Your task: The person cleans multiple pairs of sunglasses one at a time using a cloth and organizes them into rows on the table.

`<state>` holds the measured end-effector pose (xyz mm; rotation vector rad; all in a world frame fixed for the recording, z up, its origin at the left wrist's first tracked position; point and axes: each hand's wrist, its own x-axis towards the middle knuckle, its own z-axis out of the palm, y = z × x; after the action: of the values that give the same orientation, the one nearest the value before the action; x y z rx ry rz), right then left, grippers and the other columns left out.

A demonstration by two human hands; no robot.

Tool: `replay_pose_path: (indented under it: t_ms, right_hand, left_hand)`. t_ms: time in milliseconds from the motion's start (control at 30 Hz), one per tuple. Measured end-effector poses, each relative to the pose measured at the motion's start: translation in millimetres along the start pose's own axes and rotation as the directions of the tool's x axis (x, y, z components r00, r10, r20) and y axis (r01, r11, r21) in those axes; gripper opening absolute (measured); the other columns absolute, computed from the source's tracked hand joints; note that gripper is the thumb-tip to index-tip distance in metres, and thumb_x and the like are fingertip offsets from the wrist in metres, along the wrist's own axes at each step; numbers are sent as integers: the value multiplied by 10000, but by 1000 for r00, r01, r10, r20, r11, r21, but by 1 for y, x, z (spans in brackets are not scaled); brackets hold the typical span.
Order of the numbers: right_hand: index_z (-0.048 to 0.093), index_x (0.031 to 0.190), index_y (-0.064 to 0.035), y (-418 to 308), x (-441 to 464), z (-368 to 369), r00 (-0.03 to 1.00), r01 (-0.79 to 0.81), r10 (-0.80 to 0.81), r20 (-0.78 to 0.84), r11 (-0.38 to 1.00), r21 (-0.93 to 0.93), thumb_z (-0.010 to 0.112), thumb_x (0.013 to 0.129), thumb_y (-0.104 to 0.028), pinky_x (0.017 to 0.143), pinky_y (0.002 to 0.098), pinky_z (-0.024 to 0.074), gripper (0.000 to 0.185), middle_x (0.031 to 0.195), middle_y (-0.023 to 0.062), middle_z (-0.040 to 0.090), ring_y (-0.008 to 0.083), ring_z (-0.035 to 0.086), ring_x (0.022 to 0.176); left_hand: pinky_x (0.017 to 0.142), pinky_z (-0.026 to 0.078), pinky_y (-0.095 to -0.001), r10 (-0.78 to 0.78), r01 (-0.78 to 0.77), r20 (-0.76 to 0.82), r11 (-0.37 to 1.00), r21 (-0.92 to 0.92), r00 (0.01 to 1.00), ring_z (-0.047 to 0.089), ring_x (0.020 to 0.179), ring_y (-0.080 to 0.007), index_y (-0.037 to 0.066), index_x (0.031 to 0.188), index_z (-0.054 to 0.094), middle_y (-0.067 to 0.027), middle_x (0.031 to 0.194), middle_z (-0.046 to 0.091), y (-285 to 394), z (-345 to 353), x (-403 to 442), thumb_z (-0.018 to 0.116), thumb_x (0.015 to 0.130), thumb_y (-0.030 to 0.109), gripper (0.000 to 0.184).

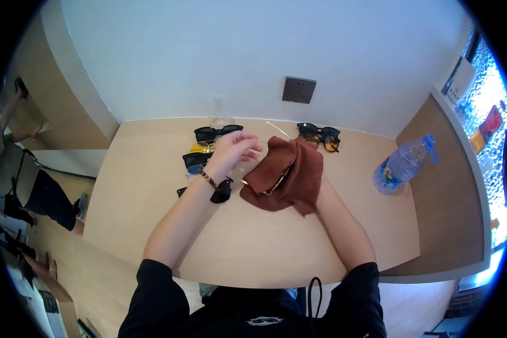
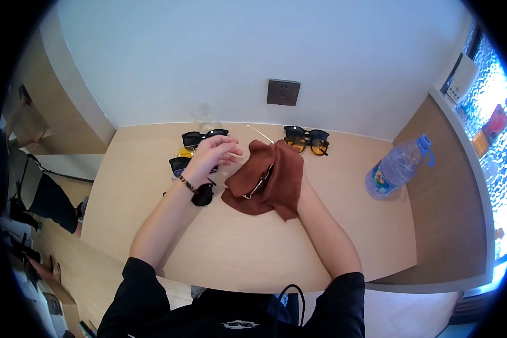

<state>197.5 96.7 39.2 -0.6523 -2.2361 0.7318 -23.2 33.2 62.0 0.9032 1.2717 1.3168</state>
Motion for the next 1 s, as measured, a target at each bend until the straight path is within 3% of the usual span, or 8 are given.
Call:
replay_pose_path:
  t_ms: [133, 233, 300, 333, 367, 500, 633, 1000]
  right_hand:
    - [497, 883, -108, 11, 2, -8, 998, -13, 40, 58, 917, -398, 761, 708, -418, 827, 303, 419, 444, 836, 23, 486, 203, 513, 882]
    - [469, 862, -121, 49, -1, 8, 970, -238, 220, 105, 947, 216, 671, 770, -541, 840, 319, 406, 475, 854, 23, 464, 197, 475, 919]
    - [525, 948, -110, 56, -3, 12, 858, -384, 300, 416, -161, 909, 560, 833, -615, 892, 348, 417, 520, 940, 48, 499, 210, 483, 1005]
    - [525, 948, -110, 36, -3, 10, 857, -378, 311, 411, -163, 911, 560, 833, -615, 892, 348, 417, 520, 940, 48, 499, 210, 483, 1005]
    - [546, 1015, -99, 0, 0, 4, 777, -369, 476, 411, -185, 911, 555, 838, -619, 921, 356, 421, 550, 987, 60, 509, 222, 493, 1027]
    - [573, 1172, -84, -14, -2, -2, 687, -359, 623, 374, -156, 920, 550, 845, -619, 990, 392, 429, 627, 1096, 77, 525, 259, 516, 1083]
    - [569, 1066, -119, 7, 1, 3, 731, -326, 575, 368, -180, 928, 546, 860, -561, 938, 399, 440, 489, 1061, 65, 543, 244, 514, 1025]
    - [525, 911, -144, 33, 0, 14, 734, -308, 591, 335, -151, 939, 551, 866, -524, 860, 409, 464, 383, 1029, 64, 560, 229, 521, 981]
  left_hand:
    - [777, 531, -233, 459, -427, -54, 858, 286, 887, 661, 816, -121, -11, 1118, 645, -96, 979, 709, 11, -7, 0, 643, 968, 89, 180]
    - [700, 490, -260, 813, -798, -61, 581, 158, 579, 602, 738, -148, -27, 996, 634, -75, 841, 655, 45, 14, -49, 602, 918, -23, 84]
    - [656, 462, -294, 979, -954, -24, 202, 220, 202, 560, 695, -182, -16, 901, 595, -88, 763, 591, 51, 30, -87, 543, 852, -106, 115]
    - [625, 476, -335, 985, -987, -111, 143, 70, 134, 565, 678, -208, -5, 880, 597, -91, 746, 586, 49, 41, -115, 572, 827, -71, 88]
    - [563, 333, -216, 935, -931, -21, 349, -103, 353, 455, 566, -130, 124, 874, 605, -18, 724, 521, 44, 27, -153, 544, 839, -80, 216]
    - [390, 336, -263, 951, -817, -275, -268, -511, -140, 451, 437, -103, 78, 684, 546, 23, 629, 504, 103, 99, -215, 597, 823, -78, 215]
    - [419, 337, -259, 992, -765, -20, 82, -638, 124, 451, 462, -90, 106, 735, 567, 25, 693, 566, 105, 88, -228, 684, 814, -3, 178]
    - [455, 333, -232, 994, -895, -94, 3, -445, 49, 461, 483, -75, 246, 1092, 658, 71, 770, 598, 95, 98, -234, 671, 863, 29, 316]
